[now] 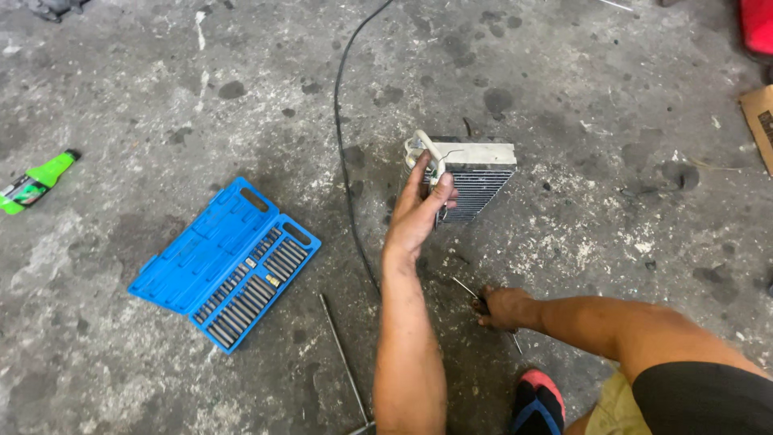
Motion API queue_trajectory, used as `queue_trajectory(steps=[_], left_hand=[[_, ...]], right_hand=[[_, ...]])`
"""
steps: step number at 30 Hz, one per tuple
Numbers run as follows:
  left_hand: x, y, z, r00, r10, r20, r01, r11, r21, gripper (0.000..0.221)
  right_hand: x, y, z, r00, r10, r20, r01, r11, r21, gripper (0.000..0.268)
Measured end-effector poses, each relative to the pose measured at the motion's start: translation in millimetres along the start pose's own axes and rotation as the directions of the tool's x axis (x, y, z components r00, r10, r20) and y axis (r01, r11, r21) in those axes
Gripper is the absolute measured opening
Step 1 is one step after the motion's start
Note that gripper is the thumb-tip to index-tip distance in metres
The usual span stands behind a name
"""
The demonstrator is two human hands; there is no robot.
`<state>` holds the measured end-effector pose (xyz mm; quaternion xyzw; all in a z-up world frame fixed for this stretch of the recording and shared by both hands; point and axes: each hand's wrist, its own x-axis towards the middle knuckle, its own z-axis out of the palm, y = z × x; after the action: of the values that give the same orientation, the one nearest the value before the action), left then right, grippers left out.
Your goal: The person uses a screwdriver to remove a bolt from a radiator, then detaches a metal bracket and a hose. They manipulate the hose and bracket, and another person briefly assists by handing over a small part.
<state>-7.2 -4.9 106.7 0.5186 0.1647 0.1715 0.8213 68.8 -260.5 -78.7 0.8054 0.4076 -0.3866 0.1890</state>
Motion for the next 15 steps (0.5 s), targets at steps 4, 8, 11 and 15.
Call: queue_trajectory(steps=[4, 8, 11, 15], left_hand=[[6.0, 2.7, 4.9, 0.992, 0.129, 0.019, -0.124, 0.978, -0.169, 0.095], [5.4, 8.5, -0.3, 0.985, 0.118, -0.124, -0.132, 0.985, -0.111, 0.083], [4.1, 6.5, -3.4, 0.975, 0.148, -0.166, -0.183, 0.96, -0.214, 0.078], [12.8, 7.7, 3.0, 0.933, 0.192, -0.306, -0.277, 0.924, -0.265, 0.076]], right_hand=[[-5.4, 6.6, -3.6, 0.994, -0.09, -0.055, 0.094, 0.993, 0.067, 0.049], [-8.1, 6.6, -27.7, 0.997, 0.033, -0.072, -0.009, 0.953, 0.303, 0.042], [-14.5, 22.4, -57.9, 0.97, 0.219, -0.105, -0.137, 0.851, 0.507, 0.047], [-44.7, 46.7, -96.7, 0.945, 0.221, -0.242, -0.032, 0.796, 0.604, 0.049]])
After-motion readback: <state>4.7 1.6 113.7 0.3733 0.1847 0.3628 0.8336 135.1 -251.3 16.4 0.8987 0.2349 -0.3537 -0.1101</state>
